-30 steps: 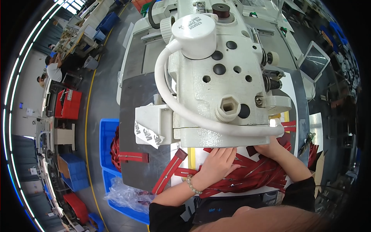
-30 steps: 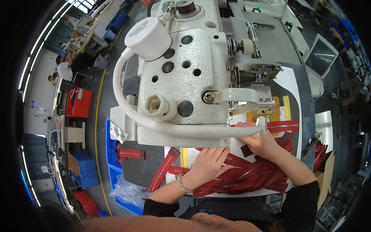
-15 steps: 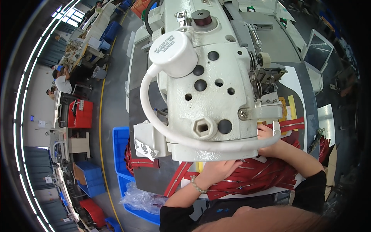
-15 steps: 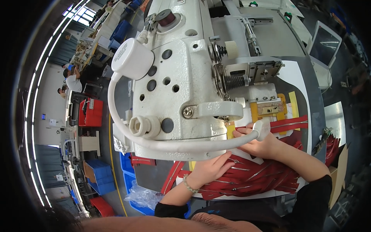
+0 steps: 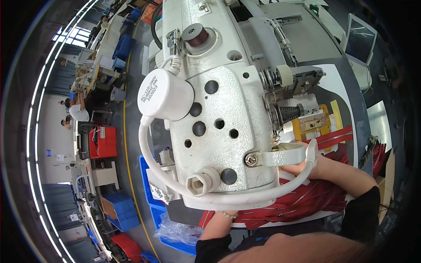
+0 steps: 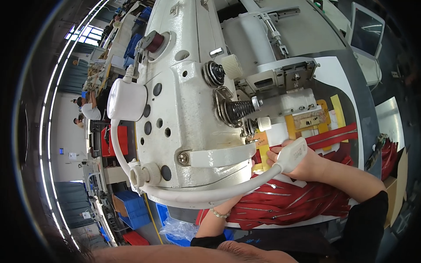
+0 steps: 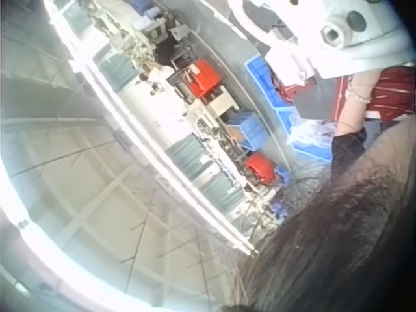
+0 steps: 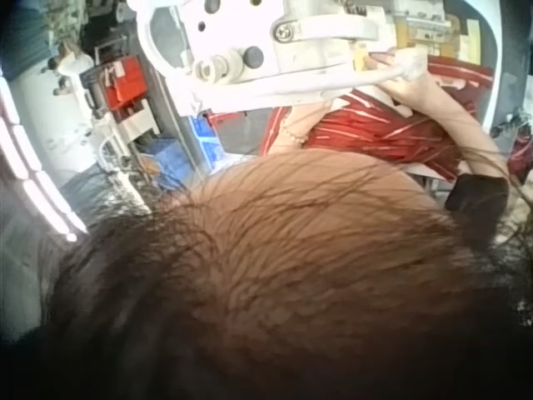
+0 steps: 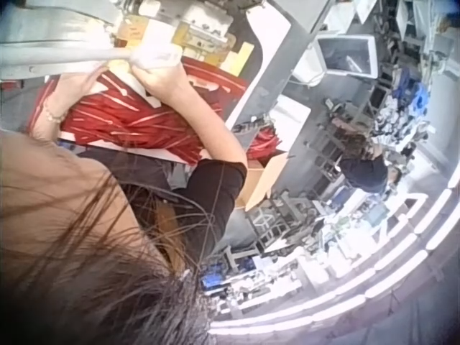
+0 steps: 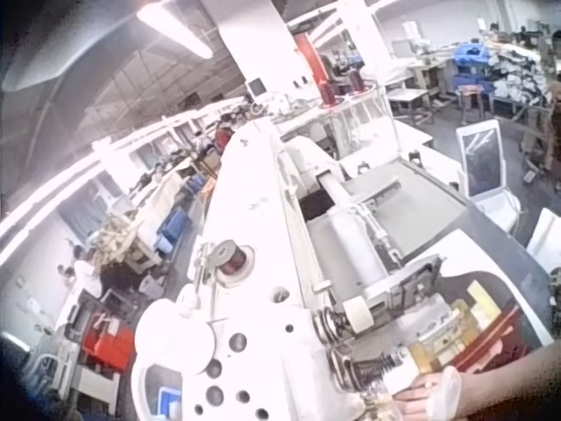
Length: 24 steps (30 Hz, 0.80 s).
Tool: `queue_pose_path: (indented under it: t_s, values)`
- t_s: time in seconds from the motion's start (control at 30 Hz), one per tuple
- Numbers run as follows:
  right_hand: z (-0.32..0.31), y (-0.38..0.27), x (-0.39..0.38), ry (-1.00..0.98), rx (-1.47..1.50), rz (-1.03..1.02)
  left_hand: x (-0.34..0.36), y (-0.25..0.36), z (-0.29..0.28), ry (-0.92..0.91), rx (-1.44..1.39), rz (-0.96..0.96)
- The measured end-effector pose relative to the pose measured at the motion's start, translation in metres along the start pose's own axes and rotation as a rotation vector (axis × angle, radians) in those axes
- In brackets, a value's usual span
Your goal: The recorder operates an industrial sewing machine to stitch and process red zipper components.
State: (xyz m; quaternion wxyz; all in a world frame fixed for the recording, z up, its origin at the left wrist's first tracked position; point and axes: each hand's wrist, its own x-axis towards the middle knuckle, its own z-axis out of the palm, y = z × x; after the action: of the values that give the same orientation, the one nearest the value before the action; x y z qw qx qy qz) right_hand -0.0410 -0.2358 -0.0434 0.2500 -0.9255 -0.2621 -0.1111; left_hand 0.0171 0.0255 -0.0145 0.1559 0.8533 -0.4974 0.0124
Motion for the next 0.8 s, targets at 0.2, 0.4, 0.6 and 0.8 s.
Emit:
queue_pose_path:
  t_s: [0.2,0.4,0.6,0.8]
  values:
    - [0.000,0.000,0.001,-0.086,0.218,0.083,-0.004,0.002,-0.006,-0.033,0.073,0.035]
    - [-0.004,0.002,-0.001,0.026,0.054,-0.085,0.012,0.008,-0.003,-0.057,0.157,0.073]
    - [-0.007,0.001,-0.001,0.041,-0.012,-0.150,0.008,0.003,0.005,-0.059,0.077,0.030]
    - [-0.009,-0.005,0.002,0.107,-0.063,-0.165,-0.003,-0.017,0.023,-0.053,0.054,0.091]
